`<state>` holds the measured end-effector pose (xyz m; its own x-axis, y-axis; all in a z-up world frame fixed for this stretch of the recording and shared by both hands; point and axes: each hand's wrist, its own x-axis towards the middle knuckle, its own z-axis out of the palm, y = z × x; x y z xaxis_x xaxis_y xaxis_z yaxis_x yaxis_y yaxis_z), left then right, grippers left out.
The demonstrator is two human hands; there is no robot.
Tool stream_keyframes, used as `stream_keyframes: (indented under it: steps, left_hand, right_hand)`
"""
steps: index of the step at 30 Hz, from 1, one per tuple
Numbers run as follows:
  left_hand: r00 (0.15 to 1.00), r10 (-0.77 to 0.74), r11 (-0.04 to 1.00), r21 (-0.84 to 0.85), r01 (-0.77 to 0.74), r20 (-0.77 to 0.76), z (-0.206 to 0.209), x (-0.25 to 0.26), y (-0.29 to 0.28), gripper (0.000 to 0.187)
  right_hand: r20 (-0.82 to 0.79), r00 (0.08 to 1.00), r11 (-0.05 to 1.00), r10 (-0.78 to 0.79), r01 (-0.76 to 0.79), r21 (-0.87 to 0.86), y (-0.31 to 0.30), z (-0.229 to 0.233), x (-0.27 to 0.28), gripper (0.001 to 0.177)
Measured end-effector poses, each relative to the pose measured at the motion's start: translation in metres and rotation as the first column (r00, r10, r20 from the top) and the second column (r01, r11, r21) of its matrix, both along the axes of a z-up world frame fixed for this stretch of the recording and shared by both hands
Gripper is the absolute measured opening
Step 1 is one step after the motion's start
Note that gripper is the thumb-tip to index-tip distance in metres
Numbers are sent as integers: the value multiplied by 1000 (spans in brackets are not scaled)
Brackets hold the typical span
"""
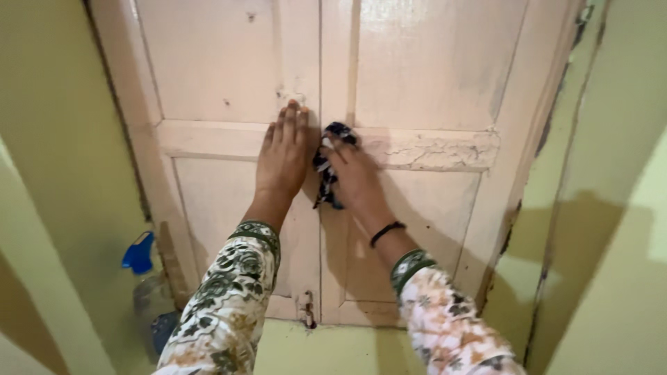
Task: The person cleans a white wooden cabinet using a cloth and a spray bottle. They wipe the cabinet doors and the bottom ledge, focusing on removing dirt and grime.
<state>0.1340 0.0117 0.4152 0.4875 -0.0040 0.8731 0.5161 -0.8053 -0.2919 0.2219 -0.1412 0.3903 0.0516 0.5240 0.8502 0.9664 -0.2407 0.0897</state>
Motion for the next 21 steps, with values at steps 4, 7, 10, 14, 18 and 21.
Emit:
stream_keyframes:
  steps: [4,7,10,14,18,21]
  left_hand:
    - [987,0,998,57,-9,160,-6,6,-19,57]
    - [996,-62,972,-221,76,70,2,7,-27,37]
    - [992,-100,966,-233,117,81,11,-4,-22,28]
    - [942,-266,903,-288,318,206,10,-7,-24,37]
    - [726,-337,683,-374,627,600,16,15,-31,60]
    - [583,-283,633,-309,710,761,12,30,-22,45]
  right_hand:
    - [60,998,979,28,-40,198,12,-12,-10,59]
    - [-8,998,972,69,-65,224,13,-10,-14,56]
    - [-14,999,972,53,-48,232,14,-13,-16,56]
    - [44,999,973,-1,-9,231,13,-17,-12,56]
    - [17,999,973,34,-37,229,13,-14,-12,44]
    - [-57,995,969,78,-62,238,14,-16,-15,57]
